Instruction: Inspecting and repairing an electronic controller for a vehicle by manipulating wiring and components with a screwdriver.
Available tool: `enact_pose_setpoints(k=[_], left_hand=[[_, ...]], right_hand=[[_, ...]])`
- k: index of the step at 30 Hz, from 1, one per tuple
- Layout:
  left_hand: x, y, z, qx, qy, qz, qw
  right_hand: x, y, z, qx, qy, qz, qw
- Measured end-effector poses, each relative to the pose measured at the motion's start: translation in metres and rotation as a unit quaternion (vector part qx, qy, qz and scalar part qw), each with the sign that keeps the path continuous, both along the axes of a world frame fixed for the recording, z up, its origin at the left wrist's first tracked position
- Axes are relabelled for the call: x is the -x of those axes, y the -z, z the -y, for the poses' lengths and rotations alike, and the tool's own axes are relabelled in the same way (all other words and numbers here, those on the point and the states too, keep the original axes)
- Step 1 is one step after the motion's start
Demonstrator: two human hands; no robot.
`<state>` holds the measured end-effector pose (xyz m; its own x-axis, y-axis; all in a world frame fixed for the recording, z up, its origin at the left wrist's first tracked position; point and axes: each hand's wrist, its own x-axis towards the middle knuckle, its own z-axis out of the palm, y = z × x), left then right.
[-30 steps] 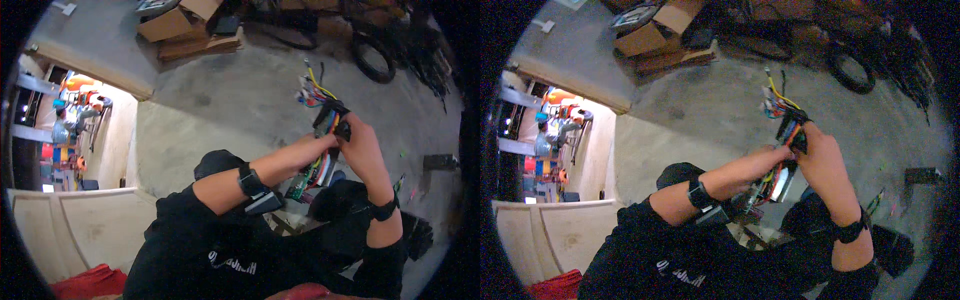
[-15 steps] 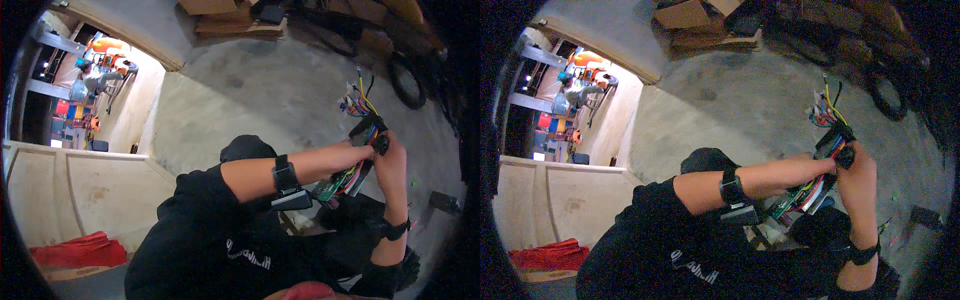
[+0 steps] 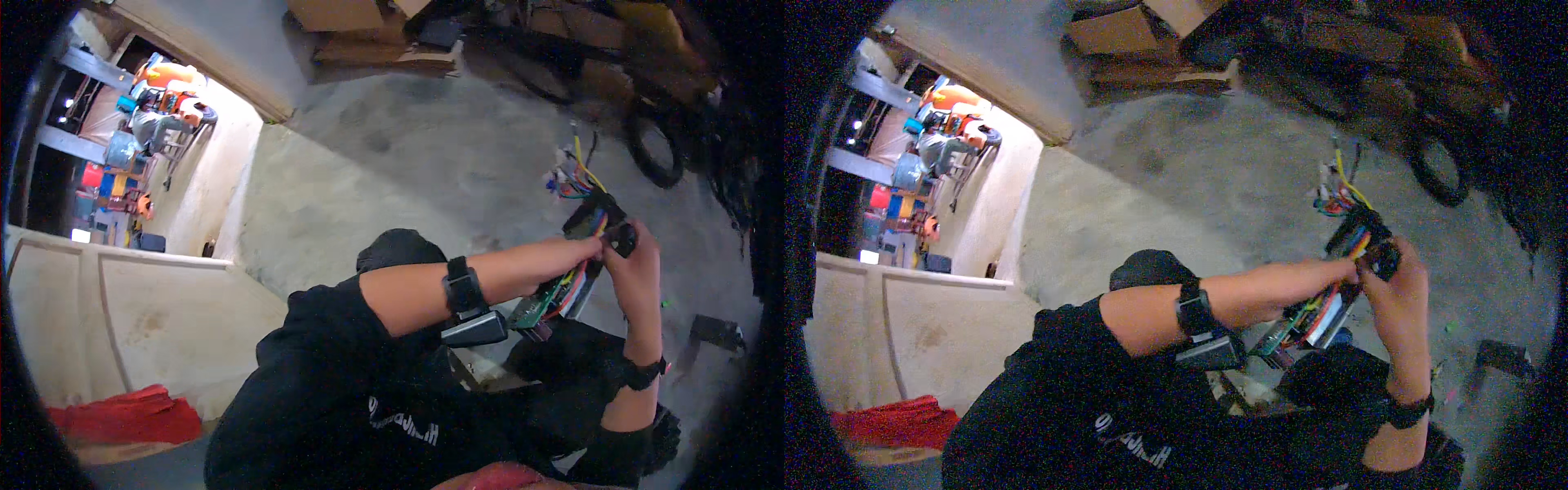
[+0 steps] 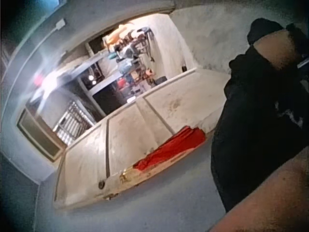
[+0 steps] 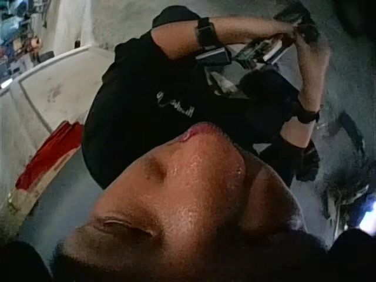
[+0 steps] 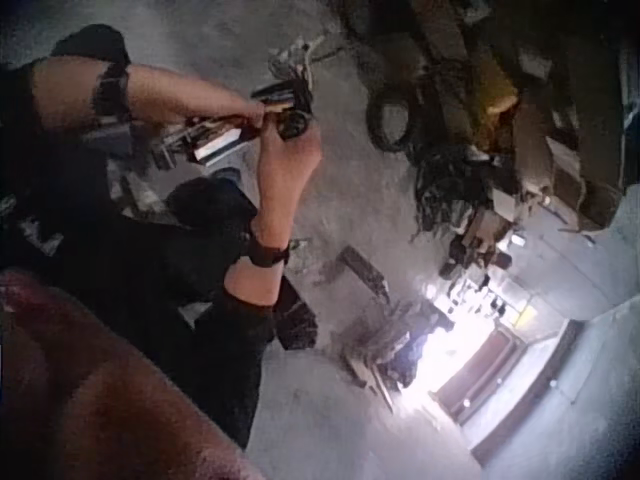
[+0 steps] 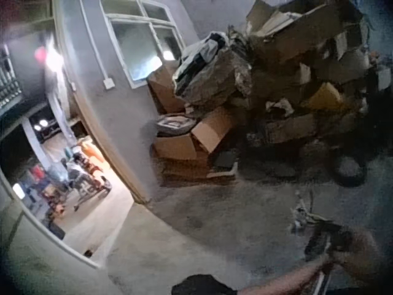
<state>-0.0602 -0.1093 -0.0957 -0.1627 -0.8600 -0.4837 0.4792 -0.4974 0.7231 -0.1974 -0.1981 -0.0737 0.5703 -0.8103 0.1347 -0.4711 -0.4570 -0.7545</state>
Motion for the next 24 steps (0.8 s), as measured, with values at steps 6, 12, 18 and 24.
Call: enact_pose_setpoints(k=[6,12,18,24], left_hand=[[-0.007,0.000,0.001,-0.032,-0.035,-0.061,0.997],[-0.025,-0.019,0.007,-0.012,-0.095,-0.059,0.994],[-0.028,-0.030,0.011,-0.013,-0.129,-0.094,0.987],[-0.060,-0.059,-0.022,-0.059,-0.213,-0.002,0.975]], right_hand=[[0.011,0.002,0.038,-0.143,0.092,-0.012,0.985],[0.011,0.054,0.085,-0.247,0.173,0.020,0.953],[0.072,0.259,0.095,-0.112,0.089,-0.188,0.972],[0.046,0.355,-0.033,-0.188,-0.002,-0.210,0.959]])
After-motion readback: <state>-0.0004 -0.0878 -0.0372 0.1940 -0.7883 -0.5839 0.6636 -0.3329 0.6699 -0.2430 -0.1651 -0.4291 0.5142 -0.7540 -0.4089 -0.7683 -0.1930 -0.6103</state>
